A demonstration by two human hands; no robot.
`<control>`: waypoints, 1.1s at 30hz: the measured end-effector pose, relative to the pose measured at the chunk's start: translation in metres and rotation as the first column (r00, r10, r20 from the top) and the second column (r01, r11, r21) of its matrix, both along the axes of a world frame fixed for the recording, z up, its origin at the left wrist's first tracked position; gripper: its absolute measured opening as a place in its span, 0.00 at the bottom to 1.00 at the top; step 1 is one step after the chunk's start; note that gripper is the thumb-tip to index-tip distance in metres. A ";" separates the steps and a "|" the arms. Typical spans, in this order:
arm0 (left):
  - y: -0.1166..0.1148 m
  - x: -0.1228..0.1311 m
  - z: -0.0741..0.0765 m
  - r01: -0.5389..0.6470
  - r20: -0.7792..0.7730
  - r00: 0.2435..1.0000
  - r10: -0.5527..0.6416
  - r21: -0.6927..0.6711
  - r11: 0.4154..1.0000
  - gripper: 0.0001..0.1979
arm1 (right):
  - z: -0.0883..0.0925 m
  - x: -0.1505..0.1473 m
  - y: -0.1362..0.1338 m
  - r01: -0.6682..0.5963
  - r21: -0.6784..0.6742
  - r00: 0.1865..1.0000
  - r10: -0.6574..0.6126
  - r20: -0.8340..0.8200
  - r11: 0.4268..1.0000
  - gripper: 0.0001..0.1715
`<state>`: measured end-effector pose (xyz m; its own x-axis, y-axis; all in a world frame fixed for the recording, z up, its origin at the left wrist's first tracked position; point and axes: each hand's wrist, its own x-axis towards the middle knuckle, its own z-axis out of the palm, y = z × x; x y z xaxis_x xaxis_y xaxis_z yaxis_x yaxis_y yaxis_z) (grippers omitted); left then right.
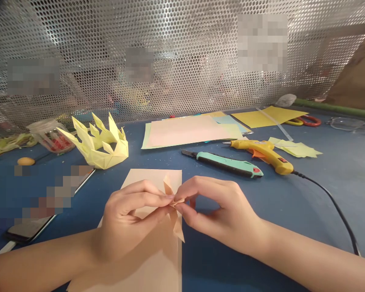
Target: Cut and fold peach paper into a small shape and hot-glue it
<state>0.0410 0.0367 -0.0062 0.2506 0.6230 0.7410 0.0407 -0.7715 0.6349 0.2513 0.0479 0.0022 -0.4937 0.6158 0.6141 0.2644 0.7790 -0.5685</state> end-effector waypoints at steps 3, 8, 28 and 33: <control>-0.001 0.001 0.000 -0.005 -0.005 1.000 0.005 0.030 1.000 0.06 | -0.001 0.002 -0.001 0.019 0.045 0.999 -0.020 0.037 0.999 0.06; -0.001 0.002 0.001 0.013 0.027 1.000 -0.012 -0.042 0.999 0.07 | 0.005 0.000 -0.005 0.083 0.152 0.994 -0.093 0.065 0.985 0.06; 0.010 0.000 0.002 0.242 0.214 0.967 -0.136 -0.620 0.747 0.04 | 0.008 -0.010 -0.002 0.125 -0.041 0.991 -0.123 0.046 0.991 0.07; 0.010 -0.001 -0.002 0.243 0.246 0.963 -0.108 -0.624 0.743 0.07 | 0.009 -0.008 0.001 0.147 0.086 0.984 -0.154 0.083 0.985 0.06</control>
